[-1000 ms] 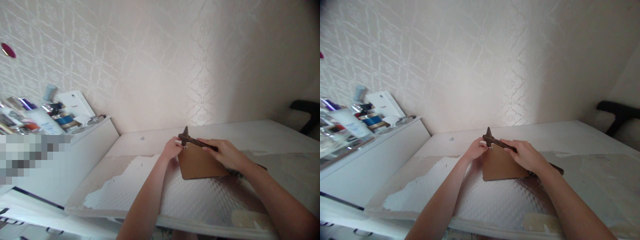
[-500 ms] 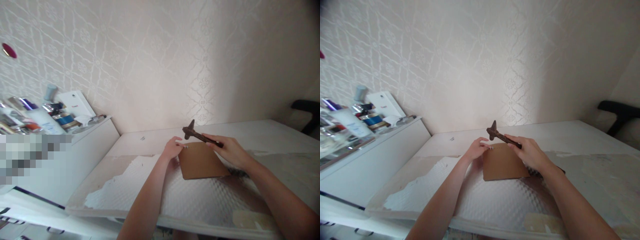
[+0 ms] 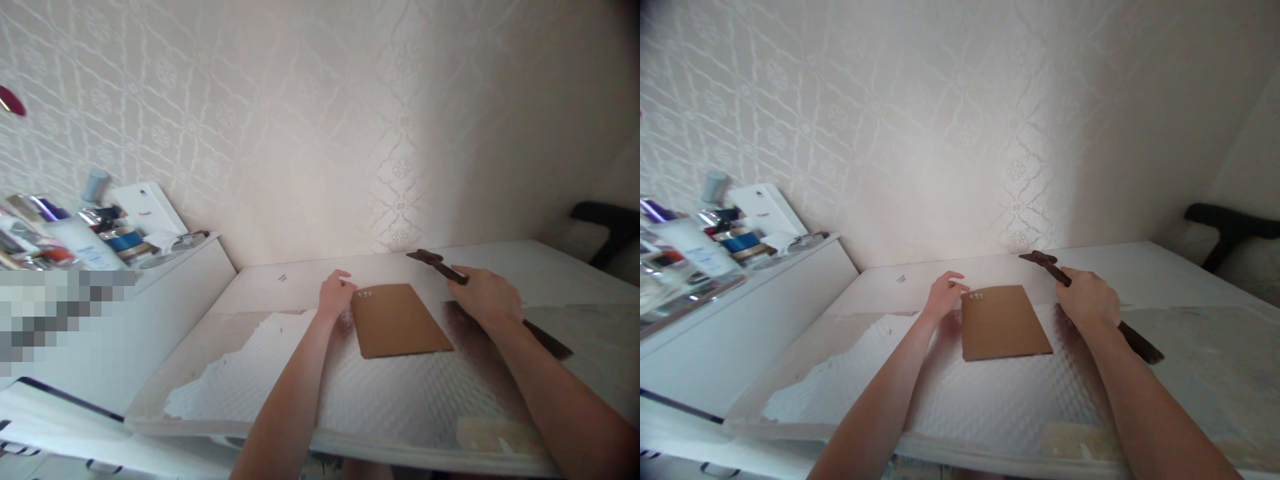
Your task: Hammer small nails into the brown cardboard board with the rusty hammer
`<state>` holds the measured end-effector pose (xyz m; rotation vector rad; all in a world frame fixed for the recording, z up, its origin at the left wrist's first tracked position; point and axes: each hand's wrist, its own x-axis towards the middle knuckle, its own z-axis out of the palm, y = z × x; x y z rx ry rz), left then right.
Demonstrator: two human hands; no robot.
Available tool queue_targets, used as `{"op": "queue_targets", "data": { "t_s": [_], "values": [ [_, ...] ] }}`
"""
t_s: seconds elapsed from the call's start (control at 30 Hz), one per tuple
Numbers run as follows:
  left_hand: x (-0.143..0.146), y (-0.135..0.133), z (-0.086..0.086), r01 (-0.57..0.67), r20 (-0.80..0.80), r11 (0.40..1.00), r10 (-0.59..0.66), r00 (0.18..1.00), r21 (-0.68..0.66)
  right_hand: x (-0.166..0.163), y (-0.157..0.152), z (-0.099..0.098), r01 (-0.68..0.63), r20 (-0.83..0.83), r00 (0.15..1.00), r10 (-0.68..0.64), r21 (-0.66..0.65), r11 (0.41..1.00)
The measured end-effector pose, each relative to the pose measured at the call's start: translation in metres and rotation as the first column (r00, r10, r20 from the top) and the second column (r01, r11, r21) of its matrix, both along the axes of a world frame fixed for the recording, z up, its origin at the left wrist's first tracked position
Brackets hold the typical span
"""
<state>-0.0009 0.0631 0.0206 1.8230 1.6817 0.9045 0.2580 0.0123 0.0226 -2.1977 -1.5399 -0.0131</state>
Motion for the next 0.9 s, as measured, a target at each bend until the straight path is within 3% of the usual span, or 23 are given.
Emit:
{"op": "queue_targets", "data": {
  "t_s": [0.3, 0.53, 0.63, 0.7, 0.73, 0.9],
  "values": [
    [0.000, -0.002, 0.002, -0.056, -0.089, 0.997, 0.061, 0.994, 0.053, -0.003, 0.005, -0.010, -0.048, 0.054, 0.997, 0.050, -0.047, 0.998],
    [-0.001, -0.003, 0.001, -0.084, -0.159, 0.994, 0.095, 0.983, 0.075, -0.010, 0.005, -0.013, -0.069, 0.196, 0.978, 0.064, 0.018, 0.997],
    [0.000, -0.002, 0.000, -0.106, -0.187, 0.992, 0.118, 0.975, 0.073, -0.025, 0.010, -0.019, -0.277, 0.250, 0.936, 0.248, 0.088, 0.957],
    [0.000, -0.002, -0.001, -0.116, -0.195, 0.991, 0.128, 0.972, 0.069, -0.039, 0.012, -0.028, -0.553, 0.287, 0.812, 0.508, 0.102, 0.827],
    [0.000, -0.002, -0.001, -0.120, -0.198, 0.990, 0.131, 0.971, 0.068, -0.047, 0.013, -0.033, -0.623, 0.290, 0.763, 0.578, 0.088, 0.777],
    [0.004, -0.004, -0.005, -0.117, -0.245, 0.988, 0.138, 0.960, 0.100, -0.079, 0.006, -0.044, -0.606, 0.259, 0.768, 0.586, -0.004, 0.796]
  ]
}}
